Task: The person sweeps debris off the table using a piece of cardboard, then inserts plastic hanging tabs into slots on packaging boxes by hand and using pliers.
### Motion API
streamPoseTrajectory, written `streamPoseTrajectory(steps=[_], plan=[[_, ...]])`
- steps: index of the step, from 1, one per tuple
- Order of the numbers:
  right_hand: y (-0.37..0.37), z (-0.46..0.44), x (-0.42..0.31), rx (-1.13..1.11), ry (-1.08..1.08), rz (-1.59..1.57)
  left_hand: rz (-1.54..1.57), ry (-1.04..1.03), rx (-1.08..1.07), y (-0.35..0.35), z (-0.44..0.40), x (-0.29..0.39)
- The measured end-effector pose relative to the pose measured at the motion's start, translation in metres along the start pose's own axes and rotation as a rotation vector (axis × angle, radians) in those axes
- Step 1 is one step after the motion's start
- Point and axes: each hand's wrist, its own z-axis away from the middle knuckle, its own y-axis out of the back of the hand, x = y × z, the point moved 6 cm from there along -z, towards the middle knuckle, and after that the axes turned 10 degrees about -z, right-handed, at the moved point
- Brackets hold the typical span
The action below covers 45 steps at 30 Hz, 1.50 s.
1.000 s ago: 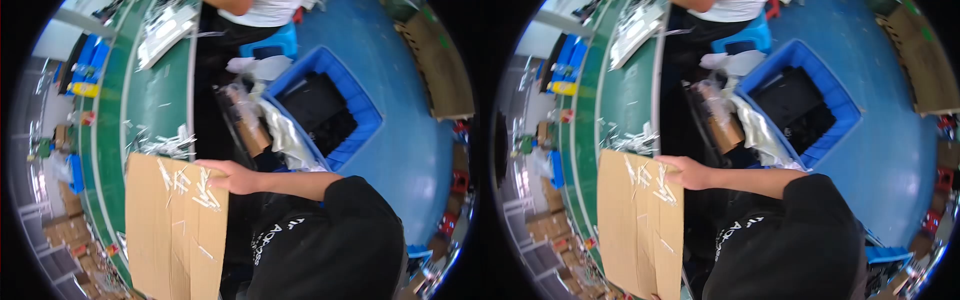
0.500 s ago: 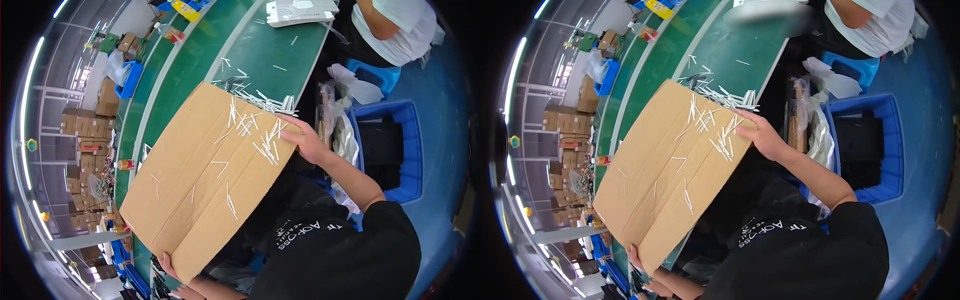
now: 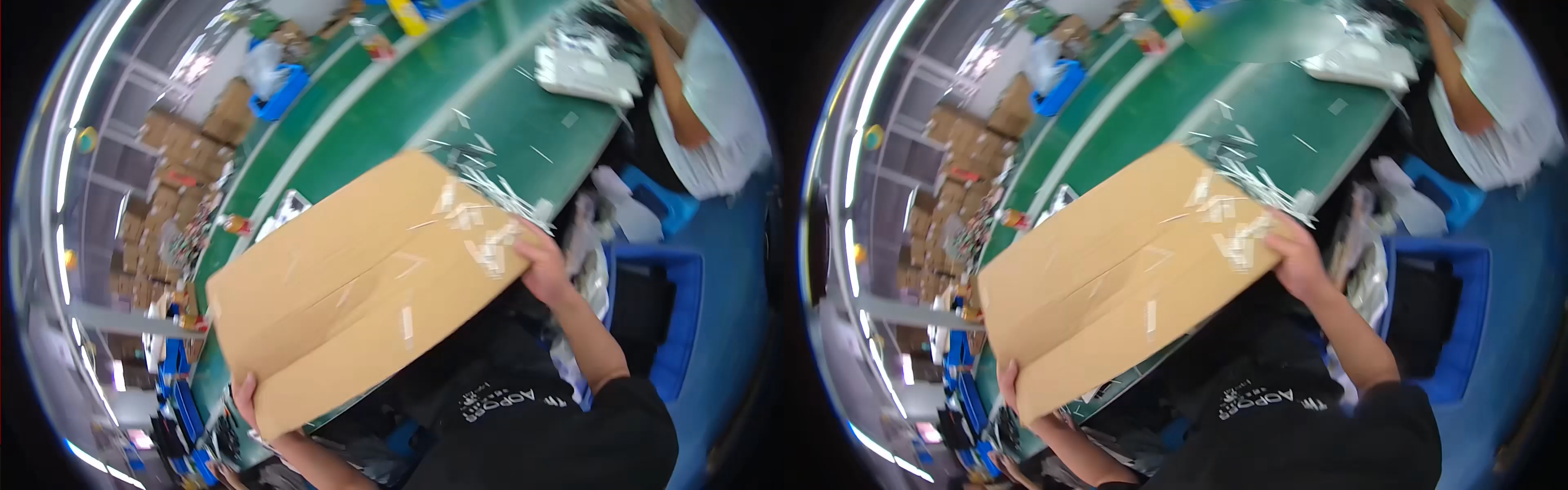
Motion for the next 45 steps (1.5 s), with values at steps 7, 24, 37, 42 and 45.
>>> streamPoseTrajectory(steps=[7, 24, 37, 42, 45], plan=[[-0.022, 0.003, 0.018, -0.036, -0.141, -0.064, -0.025, -0.030, 0.017, 0.033, -0.014, 0.033], [-0.021, -0.009, 0.037, -0.171, -0.330, -0.160, -0.188, -0.256, 0.247, 0.097, -0.011, 0.098], [-0.026, 0.031, -0.088, -0.261, -0.024, 0.337, -0.991, -1.291, -0.017, 0.182, -0.056, 0.082], [0.004, 0.049, -0.098, -0.194, 0.113, 0.391, -0.495, -0.756, 0.279, 0.143, -0.066, 0.065], [0.016, 0.065, -0.101, -0.124, 0.078, 0.351, -0.007, -0.091, 0.243, 0.126, -0.071, 0.010]])
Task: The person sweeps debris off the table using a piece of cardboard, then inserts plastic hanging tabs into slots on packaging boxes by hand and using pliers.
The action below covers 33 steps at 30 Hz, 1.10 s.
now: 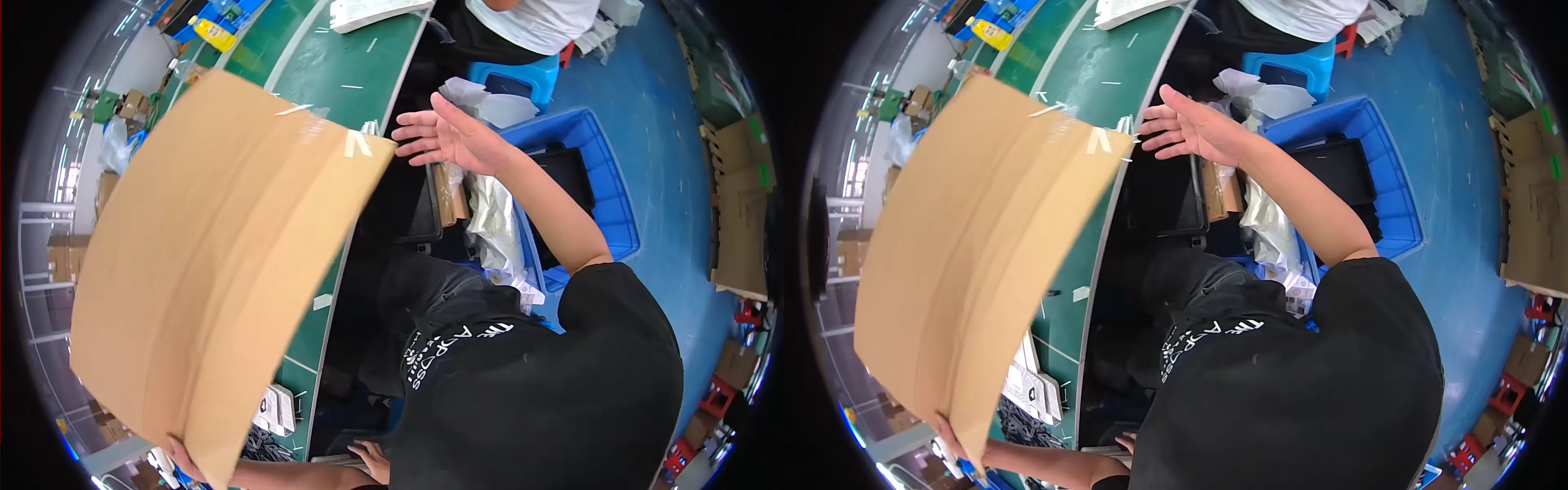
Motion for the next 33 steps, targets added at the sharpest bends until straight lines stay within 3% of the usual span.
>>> streamPoseTrajectory(steps=[3, 7, 10, 11, 14, 17, 20, 23, 27, 33], plan=[[0.040, 0.012, 0.008, 0.006, -0.102, 0.056, -0.132, -0.189, -0.493, -0.066, 0.002, -0.035], [0.087, 0.058, 0.034, 0.093, -0.047, 0.144, 0.117, -0.018, -0.744, -0.142, 0.035, -0.071], [0.141, 0.093, 0.057, 0.160, -0.208, 0.282, 0.045, 0.018, -0.760, -0.191, 0.097, -0.066], [0.141, 0.108, 0.057, 0.171, -0.100, 0.105, 0.024, 0.049, -0.798, -0.209, 0.116, -0.065], [0.206, 0.165, 0.074, 0.348, -0.070, -0.023, -0.004, 0.173, -0.835, -0.271, 0.201, -0.049], [0.232, 0.238, 0.076, 0.534, -0.175, -0.013, -0.058, 0.187, -1.240, -0.329, 0.266, -0.064], [0.289, 0.339, 0.089, 0.677, -0.235, -0.011, -0.109, 0.460, -1.608, -0.376, 0.323, -0.126], [0.310, 0.423, 0.101, 0.887, -0.228, -0.122, -0.201, 0.649, -1.645, -0.411, 0.368, -0.199], [0.338, 0.484, 0.127, 0.997, -0.189, -0.164, -0.137, 0.821, -1.659, -0.428, 0.391, -0.265], [0.364, 0.503, 0.140, 1.146, -0.024, -0.128, -0.087, 0.914, -1.575, -0.429, 0.397, -0.270]])
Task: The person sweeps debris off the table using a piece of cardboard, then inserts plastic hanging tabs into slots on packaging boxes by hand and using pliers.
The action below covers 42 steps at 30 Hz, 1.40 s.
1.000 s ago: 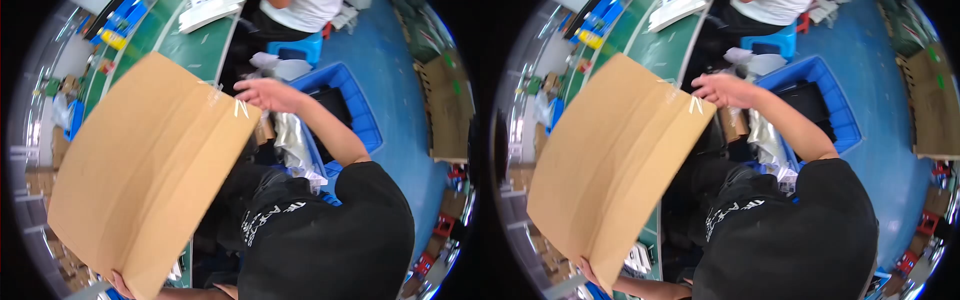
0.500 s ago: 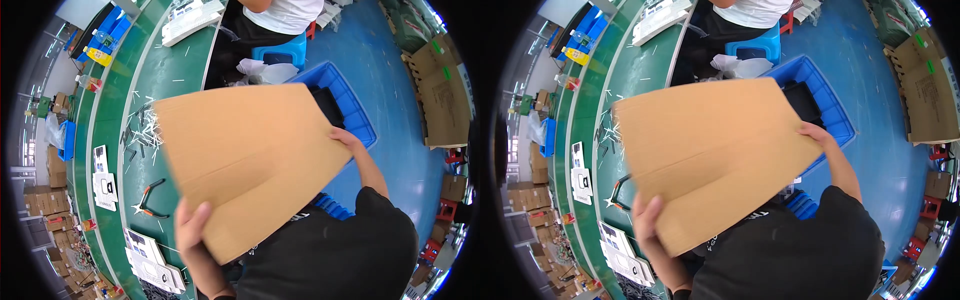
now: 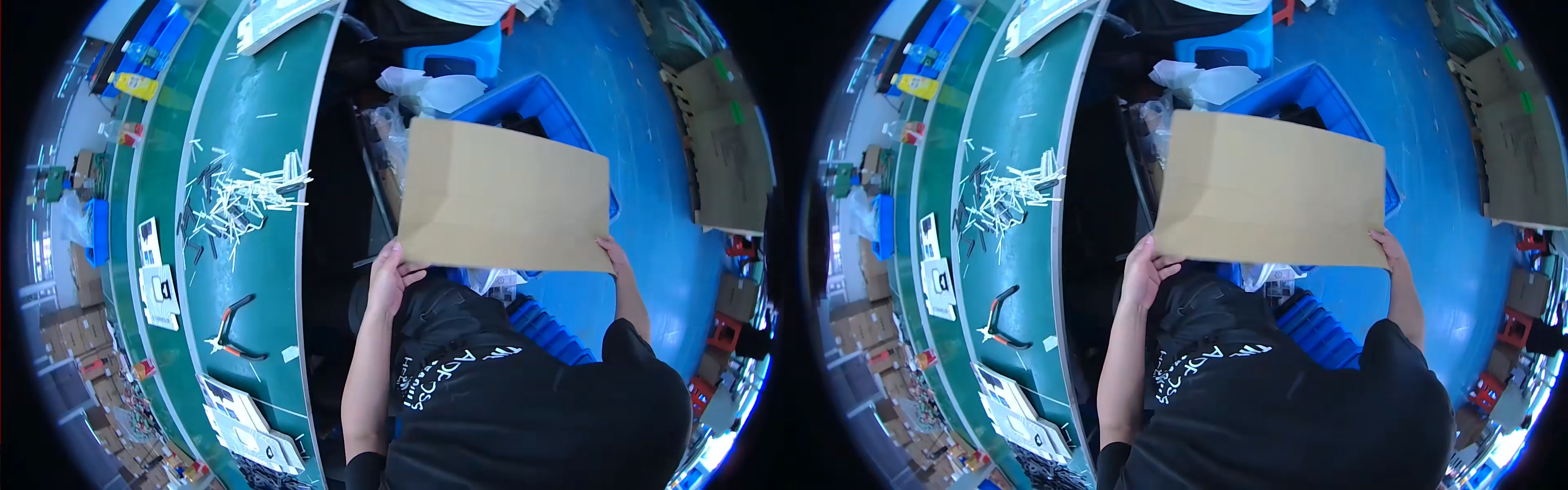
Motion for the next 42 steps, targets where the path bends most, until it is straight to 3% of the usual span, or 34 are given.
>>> streamPoseTrajectory(steps=[7, 10, 18, 23, 26, 28, 29, 30, 32, 33, 34, 36, 37, 38, 40, 42], plan=[[0.005, -0.015, -0.007, 0.251, 0.240, -0.032, -0.041, 0.016, 0.049, 0.014, 0.011, -0.020], [0.006, -0.014, 0.027, 0.329, 0.214, -0.015, -0.040, 0.008, 0.037, 0.024, 0.020, -0.026], [-0.094, -0.023, 0.116, 0.446, 0.326, -0.146, 0.075, -0.094, 0.129, 0.062, 0.046, -0.051], [-0.088, -0.073, 0.159, 0.431, 0.128, -0.057, 0.074, -0.119, 0.142, 0.059, 0.066, -0.061], [-0.073, -0.090, 0.159, 0.413, -0.035, 0.077, -0.134, -0.236, 0.223, 0.068, 0.084, -0.064], [-0.064, -0.094, 0.146, 0.447, -0.100, 0.314, -0.178, -0.305, 0.290, 0.056, 0.116, -0.045], [-0.068, -0.094, 0.133, 0.483, -0.076, 0.533, -0.435, -0.401, 0.414, 0.056, 0.139, -0.027], [-0.081, -0.093, 0.112, 0.537, 0.009, 0.829, -0.696, -0.501, 0.535, 0.055, 0.159, -0.006], [-0.143, -0.074, 0.072, 0.625, 0.378, 1.337, -1.017, -0.772, 0.849, 0.057, 0.205, 0.032], [-0.192, -0.055, 0.054, 0.577, 0.632, 1.449, -1.093, -0.899, 1.007, 0.069, 0.220, 0.044], [-0.248, -0.032, 0.038, 0.458, 0.897, 1.493, -1.168, -0.866, 1.160, 0.086, 0.225, 0.055], [-0.372, 0.026, 0.017, 0.088, 1.329, 1.404, -1.416, -0.704, 1.406, 0.118, 0.225, 0.081], [-0.426, 0.050, 0.011, -0.085, 1.429, 1.287, -1.589, -0.579, 1.498, 0.134, 0.217, 0.097], [-0.473, 0.062, 0.010, -0.225, 1.489, 1.164, -1.616, -0.417, 1.481, 0.155, 0.203, 0.100], [-0.566, 0.086, 0.009, -0.525, 1.569, 0.934, -1.687, -0.334, 1.445, 0.178, 0.185, 0.114], [-0.631, 0.119, 0.013, -0.683, 1.695, 0.903, -1.679, -0.354, 1.401, 0.187, 0.178, 0.118]])
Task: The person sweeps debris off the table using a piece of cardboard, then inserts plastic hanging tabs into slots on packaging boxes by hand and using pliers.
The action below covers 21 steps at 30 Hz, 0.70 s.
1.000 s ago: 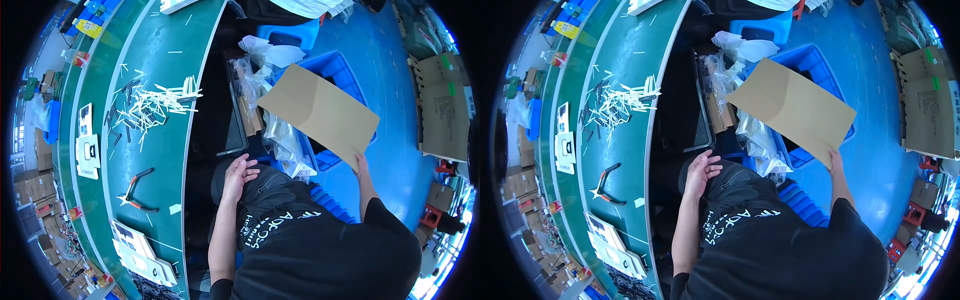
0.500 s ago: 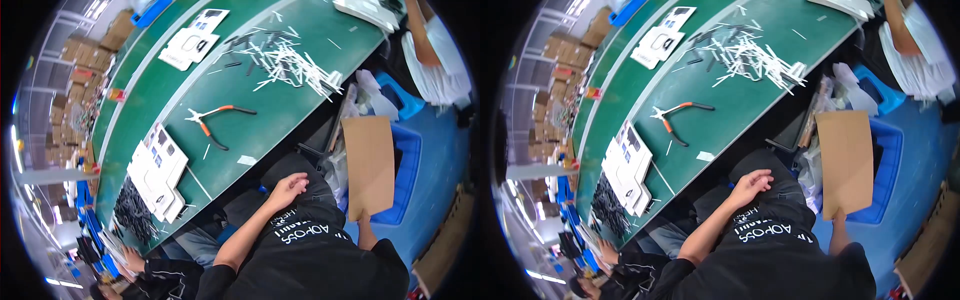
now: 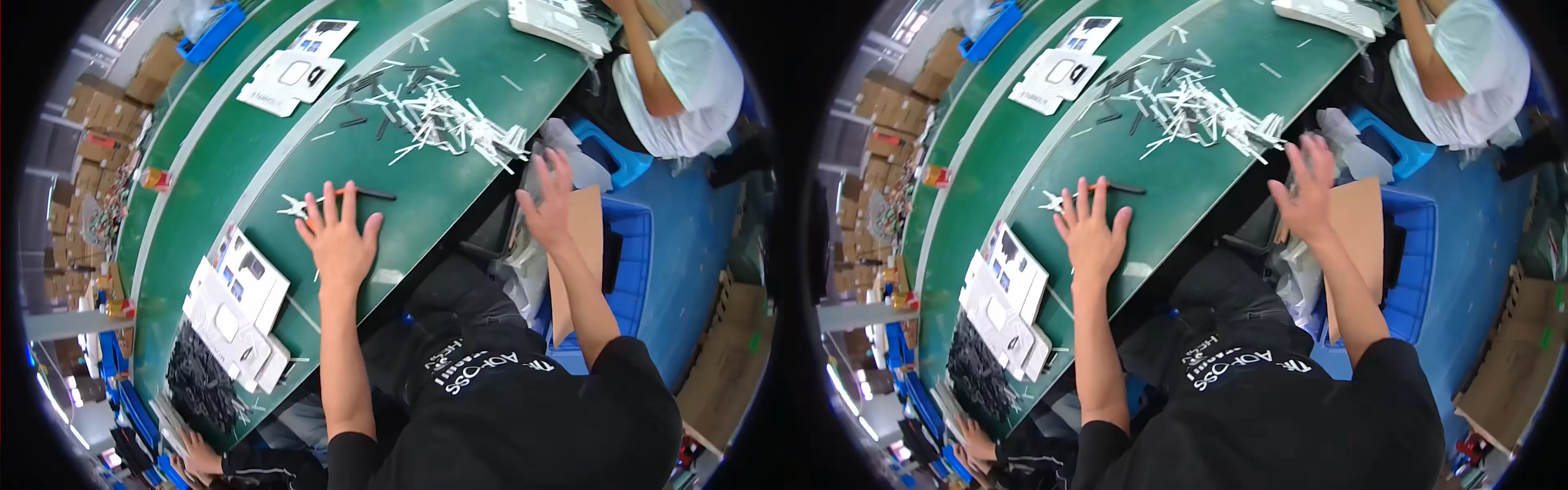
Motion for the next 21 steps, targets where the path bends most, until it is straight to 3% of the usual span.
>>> streamPoseTrajectory(steps=[1, 5, 6, 11, 13, 14, 15, 18, 21], plan=[[-0.008, -0.005, 0.003, 0.053, 0.024, -0.042, 0.018, -0.018, 0.007, -0.003, -0.005, 0.000], [-0.016, 0.089, 0.069, 0.346, -0.544, -0.268, 0.069, -0.002, 0.065, -0.010, 0.003, -0.008], [-0.021, 0.110, 0.081, 0.367, -0.564, -0.244, 0.088, 0.003, 0.070, -0.010, 0.003, -0.009], [-0.106, 0.210, 0.115, 0.255, -1.200, -0.883, 0.152, -0.149, 0.104, -0.013, 0.006, -0.010], [-0.122, 0.213, 0.115, -0.081, -1.307, -0.948, 0.188, -0.134, 0.100, -0.010, 0.004, -0.014], [-0.118, 0.206, 0.107, -0.047, -1.260, -0.651, 0.209, -0.147, 0.087, -0.008, 0.001, -0.014], [-0.130, 0.210, 0.116, 0.028, -1.161, -0.688, 0.234, -0.149, 0.076, -0.008, 0.001, -0.014], [-0.150, 0.219, 0.129, -0.097, -1.250, -0.640, 0.188, -0.095, 0.056, -0.007, 0.002, -0.013], [-0.148, 0.212, 0.121, -0.048, -1.324, -0.724, 0.185, -0.093, 0.026, -0.003, 0.003, -0.006]])
